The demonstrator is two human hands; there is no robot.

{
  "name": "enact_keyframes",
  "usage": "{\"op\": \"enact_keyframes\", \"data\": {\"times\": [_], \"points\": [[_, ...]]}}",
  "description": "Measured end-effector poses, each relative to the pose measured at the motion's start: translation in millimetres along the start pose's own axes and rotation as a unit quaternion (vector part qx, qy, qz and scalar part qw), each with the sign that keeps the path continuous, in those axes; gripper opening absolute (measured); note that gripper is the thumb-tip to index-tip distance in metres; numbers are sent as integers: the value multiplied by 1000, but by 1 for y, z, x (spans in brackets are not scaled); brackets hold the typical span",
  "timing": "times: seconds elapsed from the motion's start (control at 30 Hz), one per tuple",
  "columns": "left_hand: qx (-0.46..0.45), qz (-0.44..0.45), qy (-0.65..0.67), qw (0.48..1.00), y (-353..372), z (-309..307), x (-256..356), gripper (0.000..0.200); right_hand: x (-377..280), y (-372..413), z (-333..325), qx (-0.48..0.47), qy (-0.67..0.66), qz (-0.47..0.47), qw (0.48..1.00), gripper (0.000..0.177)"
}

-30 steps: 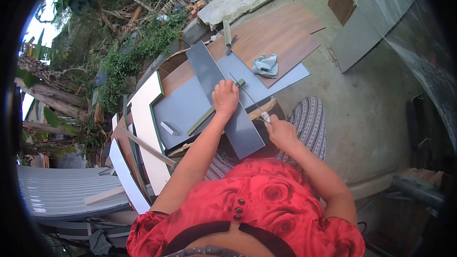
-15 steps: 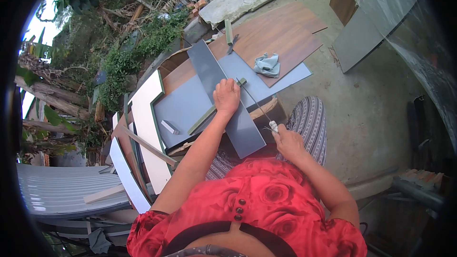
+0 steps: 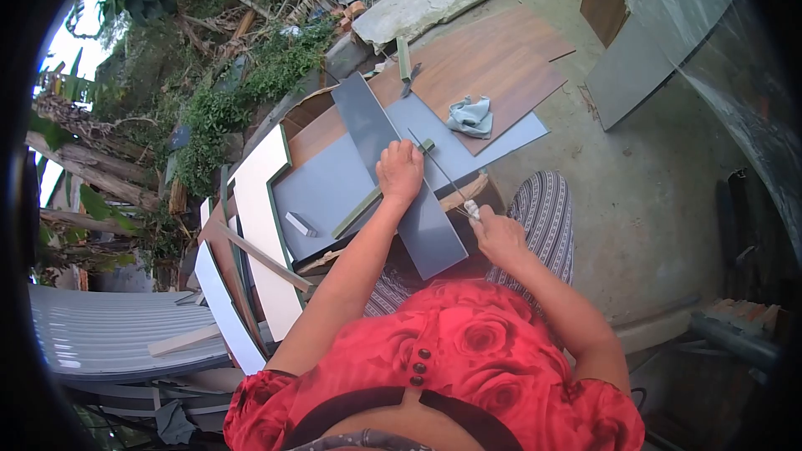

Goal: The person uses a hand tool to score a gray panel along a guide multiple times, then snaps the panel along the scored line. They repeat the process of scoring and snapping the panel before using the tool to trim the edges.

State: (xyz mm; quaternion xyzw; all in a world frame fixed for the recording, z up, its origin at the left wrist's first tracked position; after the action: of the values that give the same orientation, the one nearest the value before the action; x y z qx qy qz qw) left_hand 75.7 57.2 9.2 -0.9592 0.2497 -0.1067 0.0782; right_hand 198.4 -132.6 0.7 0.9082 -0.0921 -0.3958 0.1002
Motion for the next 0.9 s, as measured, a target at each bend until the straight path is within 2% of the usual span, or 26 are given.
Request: {"op": "enact_keyframes", "data": {"times": [0.13,0.37,0.47,0.63,0.73,0.9], "points": [[0,3,-2,1000,0,1,0,11,7,21,0,-22,3,26,999,25],[2,8,-4,1000,-1,-1,0,11,-24,-79,0,18,33,-18,999,30],[-3,7,-1,1000,0,1,1,11,-22,-69,0,17,16,-22,999,29],[-4,0,3,1000,0,1,0,11,8,12,8,-9,2,6,1000,27],[-4,3,-2,1000,-1,3,-1,11,8,21,2,-22,3,21,1000,27],[-11,-2,-7,1000,-1,3,-1,11,-19,-50,-4,9,17,-5,1000,27]]}}
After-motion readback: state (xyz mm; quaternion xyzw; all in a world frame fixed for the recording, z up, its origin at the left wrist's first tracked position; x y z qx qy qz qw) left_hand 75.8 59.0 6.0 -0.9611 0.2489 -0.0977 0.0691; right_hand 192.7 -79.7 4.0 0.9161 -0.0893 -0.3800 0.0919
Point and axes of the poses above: each hand's wrist, its own y-axis away from the middle knuckle, its own z-axis out of the palm, x = y × z, the point moved 3 cm from there along -y, towards the middle knuckle, and after that the axes turned 11 degrees about -x, right-handed, at the moved point
